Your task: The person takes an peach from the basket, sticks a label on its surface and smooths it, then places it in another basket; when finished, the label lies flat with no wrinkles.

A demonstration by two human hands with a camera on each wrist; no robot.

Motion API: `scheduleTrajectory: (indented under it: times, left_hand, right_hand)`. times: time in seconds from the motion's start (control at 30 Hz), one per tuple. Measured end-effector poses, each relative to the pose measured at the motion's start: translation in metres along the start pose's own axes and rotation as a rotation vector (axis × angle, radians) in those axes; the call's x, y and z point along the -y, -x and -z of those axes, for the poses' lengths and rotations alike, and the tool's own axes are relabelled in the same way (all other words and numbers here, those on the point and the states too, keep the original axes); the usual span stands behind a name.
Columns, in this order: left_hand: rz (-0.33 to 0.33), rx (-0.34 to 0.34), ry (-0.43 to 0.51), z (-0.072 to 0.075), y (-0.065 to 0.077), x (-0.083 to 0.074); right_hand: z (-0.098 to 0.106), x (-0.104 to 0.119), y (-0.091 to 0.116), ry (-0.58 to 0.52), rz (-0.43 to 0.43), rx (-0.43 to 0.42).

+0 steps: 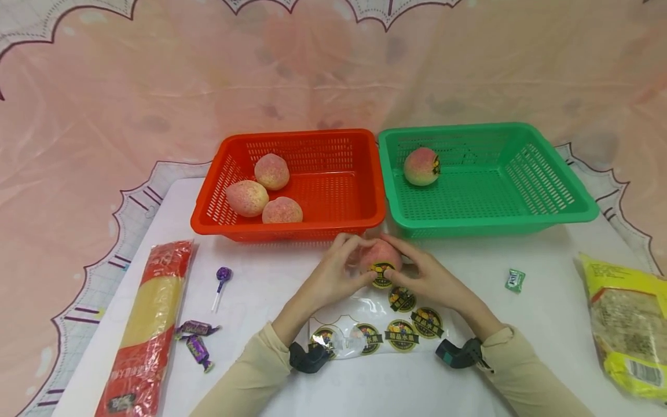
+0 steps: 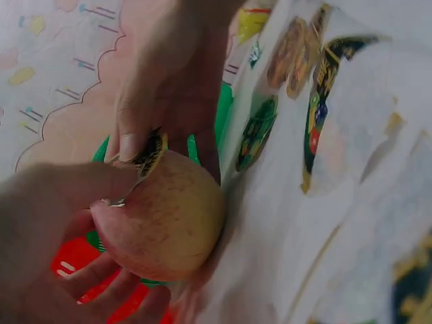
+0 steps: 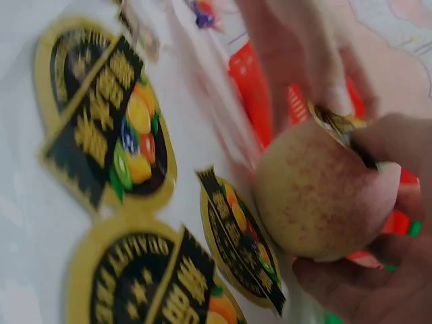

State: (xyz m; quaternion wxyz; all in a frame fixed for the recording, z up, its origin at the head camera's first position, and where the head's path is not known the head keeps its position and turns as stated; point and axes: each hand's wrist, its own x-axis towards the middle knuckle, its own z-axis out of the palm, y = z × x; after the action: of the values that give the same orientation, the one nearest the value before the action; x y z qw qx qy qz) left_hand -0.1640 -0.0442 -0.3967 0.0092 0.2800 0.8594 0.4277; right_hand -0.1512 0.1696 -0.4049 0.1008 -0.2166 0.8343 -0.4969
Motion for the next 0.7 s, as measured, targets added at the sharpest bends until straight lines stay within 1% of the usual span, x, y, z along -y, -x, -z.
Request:
scheduleTrajectory:
  times: [0.07, 0.13, 0.23, 0.3, 0.37, 0.5, 0.57, 0.7]
  left_hand:
    - [0.003, 0.035, 0.066, -0.003, -0.001, 0.001]
    - [0.009, 0.049, 0.112, -0.007, -0.002, 0.002]
    - [0.028, 0.034, 0.187, -0.010, -0.004, 0.004]
    - [0.027, 0.023, 0.189, -0.010, -0.004, 0.005]
    - [0.014, 0.027, 0.170, -0.009, -0.004, 0.008]
    - [-0.035, 0.064, 0.074, -0.005, -0.002, 0.011]
    - [-0.057, 0.085, 0.039, -0.002, -0.002, 0.012]
    - [-0.086, 0.122, -0.004, 0.002, -0.004, 0.012]
  right_hand:
    - [-0.001, -0.001, 0.000, -0.020, 0.011, 0.004]
    - [-0.002, 0.000, 0.000, -0.039, 0.022, 0.013]
    - [-0.002, 0.010, 0.000, -0.077, 0.039, 0.036]
    - [-0.003, 0.018, 0.001, -0.102, 0.026, 0.049]
    - [-0.003, 0.025, 0.002, -0.112, 0.000, 0.055]
    - [-0.002, 0.028, 0.004, -0.104, -0.058, 0.065]
    - [-0.002, 0.025, 0.005, -0.105, -0.060, 0.074]
    - [-0.002, 0.009, 0.003, -0.116, -0.038, 0.097]
